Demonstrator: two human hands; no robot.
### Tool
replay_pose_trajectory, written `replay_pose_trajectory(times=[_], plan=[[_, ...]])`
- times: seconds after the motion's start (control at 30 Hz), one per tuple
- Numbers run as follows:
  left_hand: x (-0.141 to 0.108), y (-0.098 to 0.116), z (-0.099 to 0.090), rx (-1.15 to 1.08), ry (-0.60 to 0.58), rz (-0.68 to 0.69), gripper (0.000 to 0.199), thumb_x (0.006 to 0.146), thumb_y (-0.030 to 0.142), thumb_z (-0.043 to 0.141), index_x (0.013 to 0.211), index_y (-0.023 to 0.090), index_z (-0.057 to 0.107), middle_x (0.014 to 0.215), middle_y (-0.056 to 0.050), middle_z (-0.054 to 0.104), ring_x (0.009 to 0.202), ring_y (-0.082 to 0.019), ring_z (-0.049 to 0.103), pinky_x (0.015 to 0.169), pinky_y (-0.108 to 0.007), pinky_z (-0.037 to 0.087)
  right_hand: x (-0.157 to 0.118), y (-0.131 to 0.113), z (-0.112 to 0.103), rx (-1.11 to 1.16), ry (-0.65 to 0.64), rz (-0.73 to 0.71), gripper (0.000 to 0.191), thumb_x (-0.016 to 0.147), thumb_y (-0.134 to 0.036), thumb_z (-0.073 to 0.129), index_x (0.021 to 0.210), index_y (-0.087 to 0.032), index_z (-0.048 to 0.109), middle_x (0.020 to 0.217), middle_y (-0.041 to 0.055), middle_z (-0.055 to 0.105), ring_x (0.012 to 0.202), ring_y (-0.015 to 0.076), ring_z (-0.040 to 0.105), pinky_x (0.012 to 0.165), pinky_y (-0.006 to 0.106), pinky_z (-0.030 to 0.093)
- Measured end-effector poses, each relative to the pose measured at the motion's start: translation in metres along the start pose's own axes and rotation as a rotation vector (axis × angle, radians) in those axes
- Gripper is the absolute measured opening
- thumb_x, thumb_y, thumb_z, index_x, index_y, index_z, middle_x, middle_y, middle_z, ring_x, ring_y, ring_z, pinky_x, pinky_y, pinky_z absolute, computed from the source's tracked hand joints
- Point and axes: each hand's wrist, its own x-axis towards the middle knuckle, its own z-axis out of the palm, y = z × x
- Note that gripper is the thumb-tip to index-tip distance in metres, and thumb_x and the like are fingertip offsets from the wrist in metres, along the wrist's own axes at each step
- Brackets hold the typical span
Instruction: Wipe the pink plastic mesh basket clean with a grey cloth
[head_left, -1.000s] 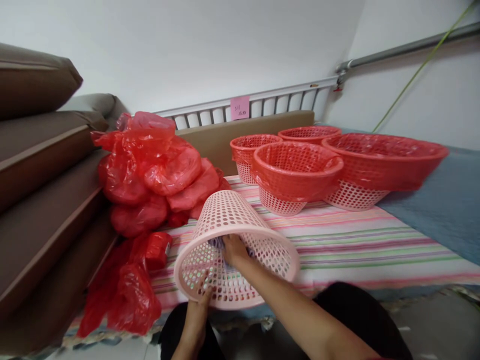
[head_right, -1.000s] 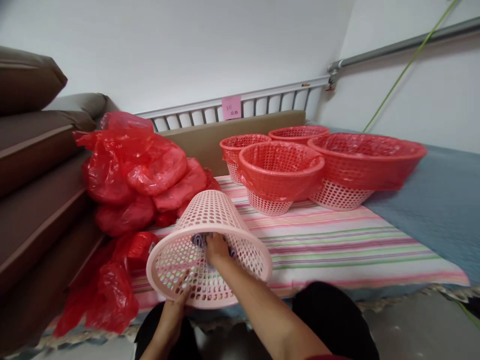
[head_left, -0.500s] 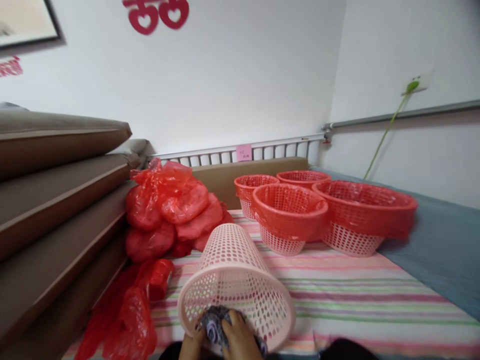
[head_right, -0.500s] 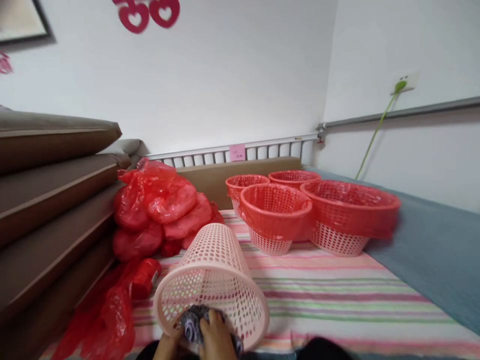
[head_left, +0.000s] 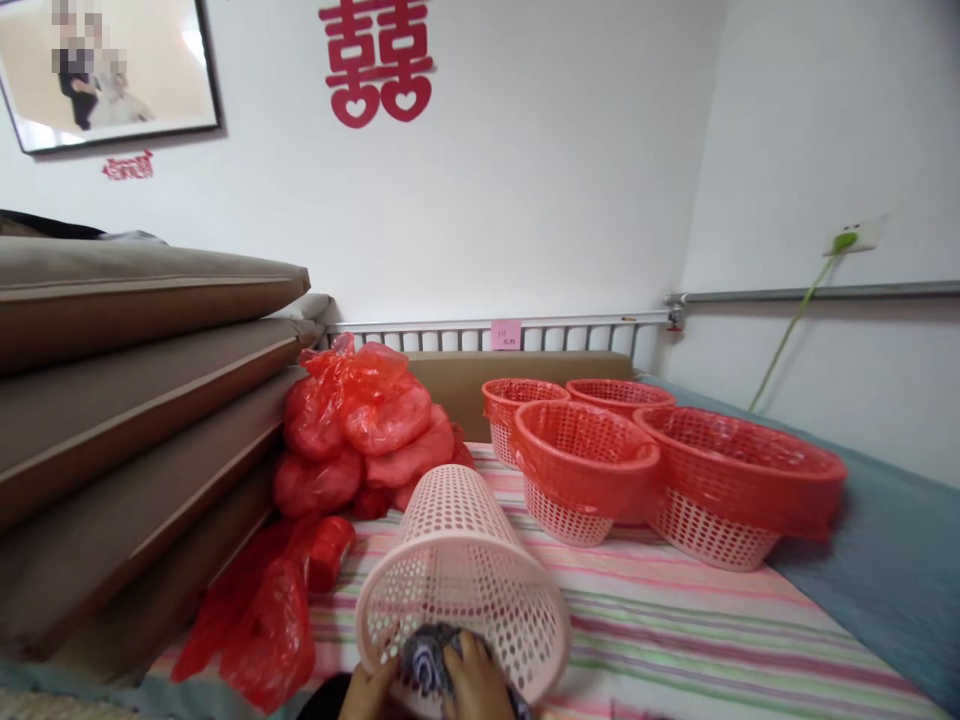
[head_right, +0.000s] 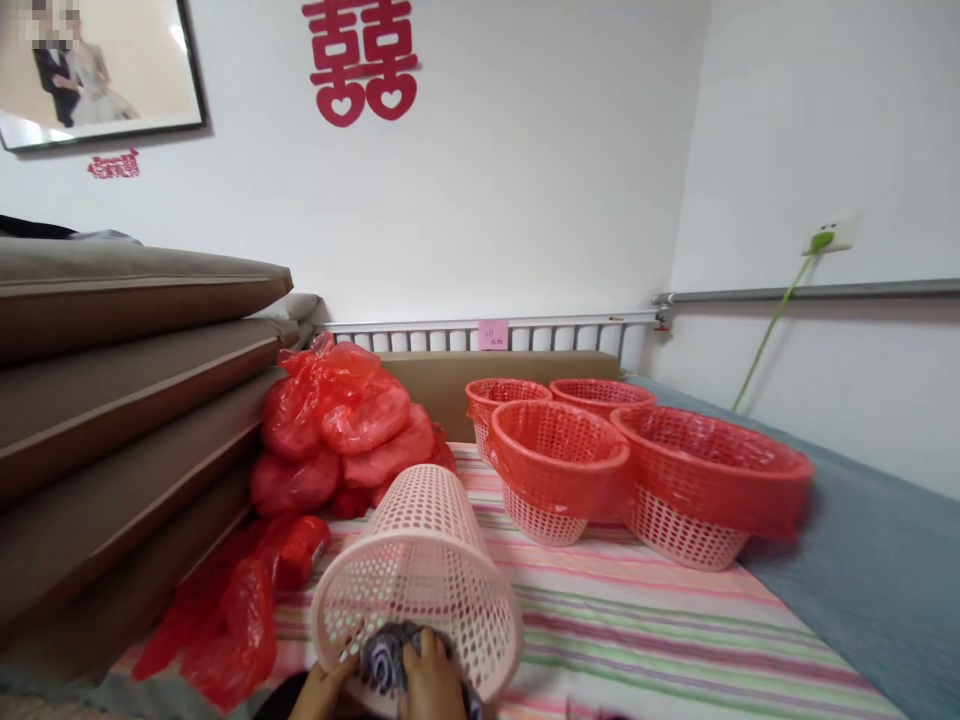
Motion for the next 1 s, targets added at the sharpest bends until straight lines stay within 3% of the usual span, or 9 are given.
replay_pose_trajectory(times=[0.1, 0.23, 0.33, 0.47, 0.57, 0.77, 0.9, 1.0], plan=[[-0.014, 0.006, 0.004, 0.042, -0.033, 0.034, 0.094, 0.057, 0.062, 0.081, 0.135, 0.014, 0.057, 0.089, -0.011, 0.077, 0.083, -0.032, 0.073, 0.068, -0.04, 0.058, -0.015, 0.004, -0.03, -0.041, 0.053, 0.023, 0.047, 0.074, -0.013, 0.061, 0.12, -0.022, 0.066, 0.132, 0.0134, 0.058, 0.121, 0.0317, 0.053, 0.101, 0.04, 0.042], [-0.021, 0.009, 0.011, 0.089, -0.029, 0.031, 0.089, 0.066, 0.05, 0.079, 0.14, 0.01, 0.051, 0.078, -0.008, 0.075, 0.07, -0.026, 0.071, 0.063, -0.036, 0.057, -0.026, 0.01, -0.051, -0.064, 0.052, 0.085, 0.04, 0.075, -0.012, 0.059, 0.112, -0.019, 0.069, 0.122, 0.0142, 0.062, 0.115, 0.0304, 0.057, 0.099, 0.039, 0.043], [-0.018, 0.005, 0.012, 0.077, -0.005, 0.004, 0.085, 0.064, 0.051, 0.08, 0.136, 0.012, 0.055, 0.08, -0.008, 0.076, 0.069, -0.026, 0.071, 0.063, -0.036, 0.057, -0.03, 0.008, -0.033, -0.007, 0.052, 0.065, 0.041, 0.076, -0.015, 0.059, 0.116, -0.021, 0.068, 0.128, 0.0131, 0.059, 0.119, 0.0297, 0.054, 0.104, 0.038, 0.04], [-0.012, -0.001, 0.01, 0.036, -0.014, 0.01, 0.074, 0.06, 0.053, 0.083, 0.124, 0.019, 0.067, 0.112, -0.014, 0.075, 0.091, -0.03, 0.072, 0.075, -0.037, 0.058, -0.026, -0.003, 0.002, 0.071, 0.044, -0.042, 0.046, 0.076, -0.013, 0.059, 0.12, -0.022, 0.065, 0.138, 0.0109, 0.052, 0.128, 0.0282, 0.047, 0.112, 0.037, 0.032], [-0.007, -0.005, 0.006, 0.061, -0.025, 0.033, 0.078, 0.057, 0.055, 0.085, 0.122, 0.016, 0.068, 0.119, -0.017, 0.072, 0.102, -0.035, 0.069, 0.082, -0.042, 0.057, -0.002, -0.008, 0.007, 0.067, 0.042, -0.069, 0.047, 0.076, -0.012, 0.059, 0.122, -0.019, 0.065, 0.137, 0.0132, 0.052, 0.128, 0.0293, 0.047, 0.112, 0.038, 0.032], [0.0, -0.014, 0.002, 0.041, -0.037, 0.048, 0.076, 0.063, 0.059, 0.081, 0.124, 0.015, 0.069, 0.114, -0.016, 0.074, 0.11, -0.037, 0.066, 0.101, -0.051, 0.048, 0.089, 0.007, -0.014, 0.035, 0.083, -0.046, 0.048, 0.08, -0.012, 0.054, 0.127, -0.017, 0.061, 0.135, 0.0137, 0.056, 0.128, 0.0297, 0.047, 0.112, 0.042, 0.032], [-0.005, -0.013, 0.005, -0.008, -0.072, 0.072, 0.071, 0.064, 0.056, 0.081, 0.122, 0.017, 0.07, 0.124, -0.017, 0.071, 0.123, -0.036, 0.059, 0.11, -0.047, 0.04, 0.134, 0.027, -0.016, 0.25, 0.199, -0.018, 0.044, 0.094, -0.024, 0.041, 0.136, -0.019, 0.053, 0.14, 0.0102, 0.054, 0.135, 0.0273, 0.041, 0.115, 0.048, 0.029], [-0.008, -0.012, 0.007, -0.005, -0.08, 0.056, 0.07, 0.069, 0.055, 0.078, 0.126, 0.016, 0.067, 0.127, -0.016, 0.069, 0.12, -0.034, 0.061, 0.106, -0.045, 0.045, 0.157, 0.034, -0.017, 0.362, 0.202, -0.002, 0.044, 0.098, -0.034, 0.036, 0.137, -0.019, 0.052, 0.141, 0.0099, 0.054, 0.134, 0.0283, 0.043, 0.111, 0.049, 0.035]])
